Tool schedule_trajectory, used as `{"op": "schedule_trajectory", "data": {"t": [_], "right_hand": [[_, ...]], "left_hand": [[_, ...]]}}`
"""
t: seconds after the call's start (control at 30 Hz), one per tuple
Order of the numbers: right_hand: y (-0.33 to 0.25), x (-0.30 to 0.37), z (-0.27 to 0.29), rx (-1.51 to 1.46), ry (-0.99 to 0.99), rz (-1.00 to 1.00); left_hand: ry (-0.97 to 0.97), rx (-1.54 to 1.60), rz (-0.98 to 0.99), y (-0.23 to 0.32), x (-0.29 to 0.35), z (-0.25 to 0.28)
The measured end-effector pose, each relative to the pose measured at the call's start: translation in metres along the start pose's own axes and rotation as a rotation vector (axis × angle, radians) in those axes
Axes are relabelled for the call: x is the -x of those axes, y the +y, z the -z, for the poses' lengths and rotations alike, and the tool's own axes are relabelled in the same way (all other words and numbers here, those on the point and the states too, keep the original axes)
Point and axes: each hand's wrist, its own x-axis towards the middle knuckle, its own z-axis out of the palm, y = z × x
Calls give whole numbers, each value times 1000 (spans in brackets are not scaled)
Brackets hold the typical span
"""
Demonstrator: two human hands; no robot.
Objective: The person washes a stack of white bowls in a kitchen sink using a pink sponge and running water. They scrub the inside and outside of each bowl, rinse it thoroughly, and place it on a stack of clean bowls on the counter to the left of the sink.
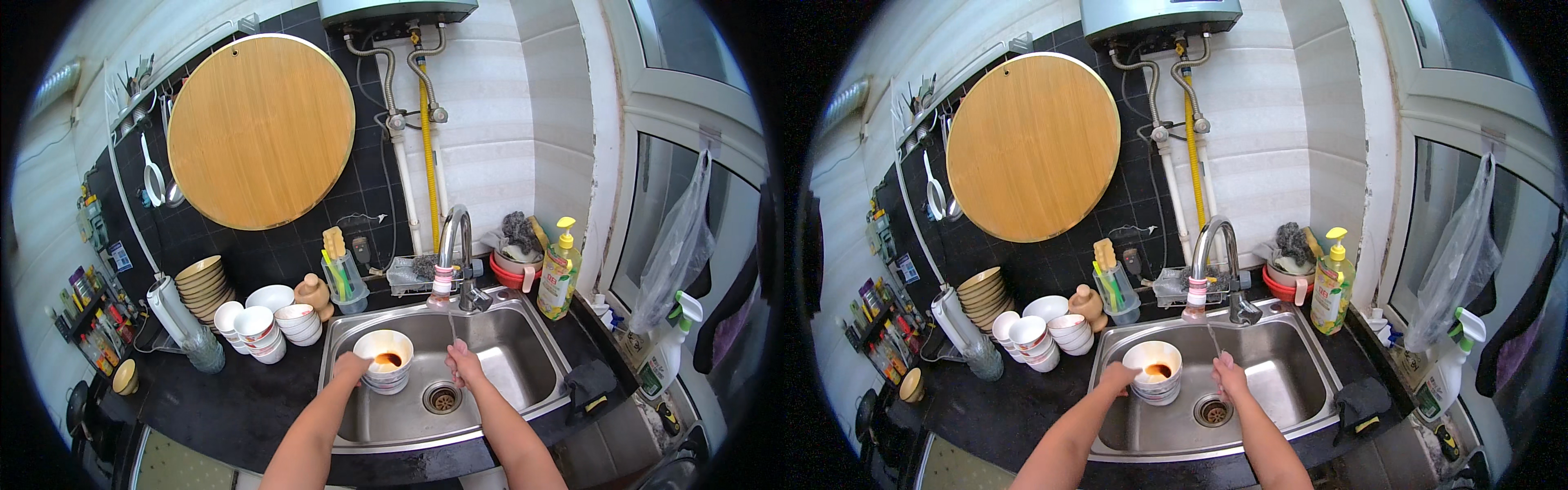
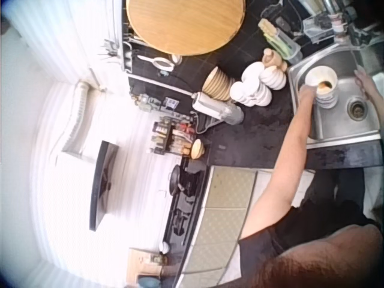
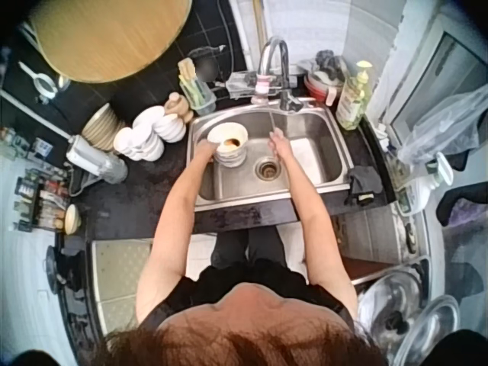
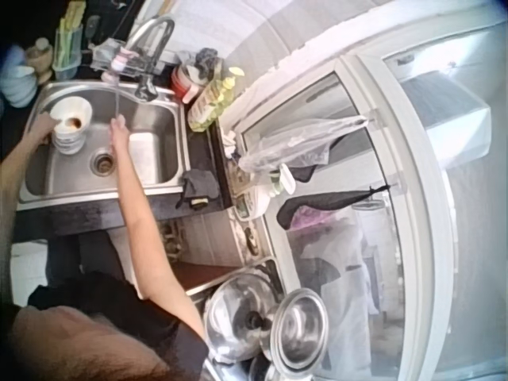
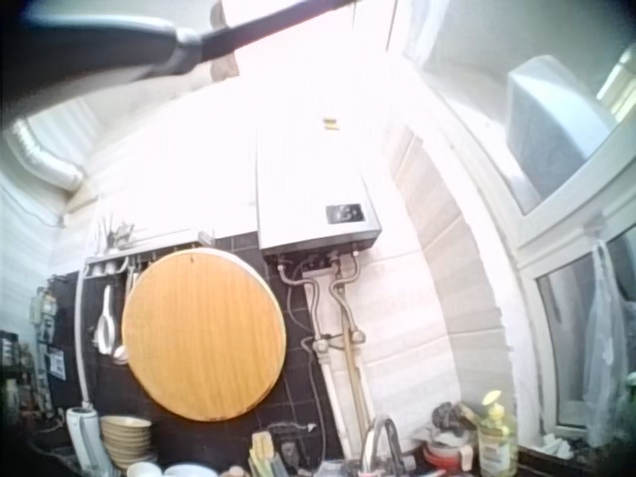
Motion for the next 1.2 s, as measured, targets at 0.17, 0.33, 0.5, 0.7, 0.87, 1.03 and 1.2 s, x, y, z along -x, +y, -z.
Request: {"op": "schedule_trajectory", "data": {"t": [0.17,0.33,0.5,0.7,0.87,1.03,1.2], "right_hand": [[11,-10,1,20,-6,-27],[9,-9,1,45,-8,-25],[15,-14,4,34,-69,12],[-2,1,-5,167,-44,-6],[6,-12,8,82,14,141],[-14,6,21,166,95,16],[19,-29,35,210,19,-152]], "left_hand": [[41,235,70,-29,-33,-34],[205,95,-45,-9,-33,-7],[425,-52,-204,5,-9,9],[458,-4,-469,29,19,5],[4,225,-380,45,34,-20],[-664,858,-34,32,38,-60],[-930,1465,-168,26,59,-80]]}}
